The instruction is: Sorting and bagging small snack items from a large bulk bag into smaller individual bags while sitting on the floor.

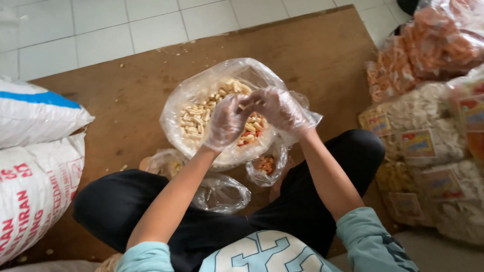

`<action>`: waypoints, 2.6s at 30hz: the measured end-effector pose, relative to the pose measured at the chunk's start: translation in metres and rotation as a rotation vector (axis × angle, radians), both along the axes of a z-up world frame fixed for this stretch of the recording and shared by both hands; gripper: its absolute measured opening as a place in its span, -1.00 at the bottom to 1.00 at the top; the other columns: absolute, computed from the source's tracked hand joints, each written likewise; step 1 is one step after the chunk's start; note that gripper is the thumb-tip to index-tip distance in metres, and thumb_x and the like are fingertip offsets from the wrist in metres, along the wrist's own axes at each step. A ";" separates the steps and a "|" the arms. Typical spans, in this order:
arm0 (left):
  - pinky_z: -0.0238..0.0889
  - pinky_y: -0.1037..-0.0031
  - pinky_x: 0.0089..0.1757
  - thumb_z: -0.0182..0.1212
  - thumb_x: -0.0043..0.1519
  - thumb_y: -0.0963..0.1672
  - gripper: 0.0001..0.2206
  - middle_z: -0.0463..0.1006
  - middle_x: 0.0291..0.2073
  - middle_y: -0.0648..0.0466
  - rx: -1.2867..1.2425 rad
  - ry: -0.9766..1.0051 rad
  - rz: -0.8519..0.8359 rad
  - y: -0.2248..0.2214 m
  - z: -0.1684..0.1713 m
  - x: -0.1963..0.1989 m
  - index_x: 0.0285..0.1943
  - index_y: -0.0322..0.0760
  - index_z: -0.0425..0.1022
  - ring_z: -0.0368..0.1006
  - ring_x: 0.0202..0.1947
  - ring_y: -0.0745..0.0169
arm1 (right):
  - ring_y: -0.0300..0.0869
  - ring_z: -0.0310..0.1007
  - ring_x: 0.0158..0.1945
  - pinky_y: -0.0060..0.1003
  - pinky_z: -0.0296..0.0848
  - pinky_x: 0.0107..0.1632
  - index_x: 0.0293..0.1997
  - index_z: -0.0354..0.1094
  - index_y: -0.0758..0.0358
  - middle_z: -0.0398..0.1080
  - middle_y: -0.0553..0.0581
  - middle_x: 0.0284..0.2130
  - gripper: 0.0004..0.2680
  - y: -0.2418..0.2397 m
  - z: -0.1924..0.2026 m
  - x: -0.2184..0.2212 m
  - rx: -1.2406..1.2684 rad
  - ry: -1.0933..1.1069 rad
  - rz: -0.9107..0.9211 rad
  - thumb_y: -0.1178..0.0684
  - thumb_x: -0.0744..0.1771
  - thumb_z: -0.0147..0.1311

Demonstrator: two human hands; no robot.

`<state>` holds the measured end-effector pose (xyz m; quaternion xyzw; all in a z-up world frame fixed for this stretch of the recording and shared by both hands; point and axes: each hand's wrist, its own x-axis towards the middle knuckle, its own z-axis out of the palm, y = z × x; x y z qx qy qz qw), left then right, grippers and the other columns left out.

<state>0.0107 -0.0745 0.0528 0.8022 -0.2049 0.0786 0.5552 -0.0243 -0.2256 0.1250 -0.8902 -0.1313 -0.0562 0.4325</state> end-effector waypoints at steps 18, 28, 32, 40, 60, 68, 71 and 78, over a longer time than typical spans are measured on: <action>0.58 0.21 -0.21 0.35 0.16 -0.07 -0.94 0.57 -0.40 0.13 0.313 -0.003 -0.118 -0.158 -0.047 0.064 -0.31 0.05 0.54 0.62 -0.20 0.03 | -0.02 0.55 -0.06 -0.09 0.54 -0.02 -0.05 0.52 -0.10 0.54 0.02 -0.24 -0.80 -0.142 -0.051 0.018 -0.440 0.064 -0.504 -0.18 0.30 0.24; 0.58 0.26 -0.21 0.37 0.12 -0.11 -0.92 0.56 -0.41 0.16 0.346 -0.047 -0.109 -0.160 -0.036 0.071 -0.35 0.03 0.53 0.62 -0.23 0.10 | 0.00 0.53 -0.04 -0.08 0.48 0.03 -0.13 0.51 -0.16 0.55 0.04 -0.27 -0.82 -0.132 -0.033 0.011 -0.357 0.205 -0.641 -0.16 0.32 -0.03; 0.56 0.24 -0.25 0.39 0.09 -0.13 -0.88 0.54 -0.48 0.09 0.247 -0.161 -0.076 -0.130 -0.033 0.073 -0.36 -0.02 0.49 0.60 -0.30 0.02 | -0.02 0.52 -0.05 -0.11 0.49 0.00 -0.11 0.49 -0.17 0.52 0.03 -0.26 -0.85 -0.139 -0.048 0.023 -0.382 0.096 -0.615 -0.15 0.34 -0.01; 0.41 0.14 -0.40 0.20 0.25 -0.11 -0.93 0.47 -0.44 -0.02 0.286 -0.746 0.279 -0.016 -0.071 0.067 -0.17 -0.14 0.45 0.53 -0.40 -0.08 | 0.04 0.54 -0.05 -0.03 0.49 -0.01 -0.09 0.51 -0.04 0.56 0.13 -0.24 -0.82 -0.057 -0.019 0.013 -0.255 0.027 -0.412 -0.16 0.33 0.08; 0.49 0.30 -0.35 0.18 0.11 -0.05 -0.89 0.57 -0.55 0.12 0.865 -0.310 0.064 0.106 -0.152 0.030 -0.45 -0.02 0.52 0.60 -0.40 0.10 | -0.19 0.48 -0.39 -0.23 0.52 -0.26 -0.09 0.38 0.09 0.48 -0.03 -0.39 -0.86 0.080 -0.182 0.068 -0.733 -0.336 0.281 -0.02 0.32 0.14; 0.51 0.31 -0.36 0.07 0.08 -0.12 -0.81 0.60 -0.61 0.12 1.054 -0.268 -0.015 0.103 -0.131 0.019 -0.55 -0.10 0.58 0.62 -0.41 0.08 | -0.15 0.57 -0.41 -0.54 0.55 -0.37 -0.40 0.42 0.46 0.41 0.23 -0.53 -0.89 0.090 -0.139 0.045 -0.355 -0.928 0.187 0.27 0.34 0.05; 0.51 0.22 -0.34 0.06 0.17 -0.13 -0.79 0.60 -0.58 -0.02 0.858 -0.217 -0.010 0.103 -0.092 0.007 -0.49 -0.18 0.57 0.62 -0.36 -0.07 | -0.26 0.43 -0.38 -0.30 0.49 -0.18 -0.43 0.44 0.10 0.48 -0.08 -0.48 -0.91 0.078 -0.183 0.062 -0.461 -0.630 0.266 0.06 0.28 0.24; 0.49 0.21 -0.27 0.09 0.13 -0.11 -0.89 0.56 -0.49 0.13 0.948 -0.382 0.112 0.110 -0.192 0.037 -0.24 -0.02 0.52 0.59 -0.31 0.06 | -0.18 0.59 -0.35 -0.33 0.50 -0.38 -0.17 0.48 -0.18 0.52 -0.10 -0.46 -0.87 0.037 -0.343 0.135 -0.120 -0.041 0.073 -0.10 0.25 0.27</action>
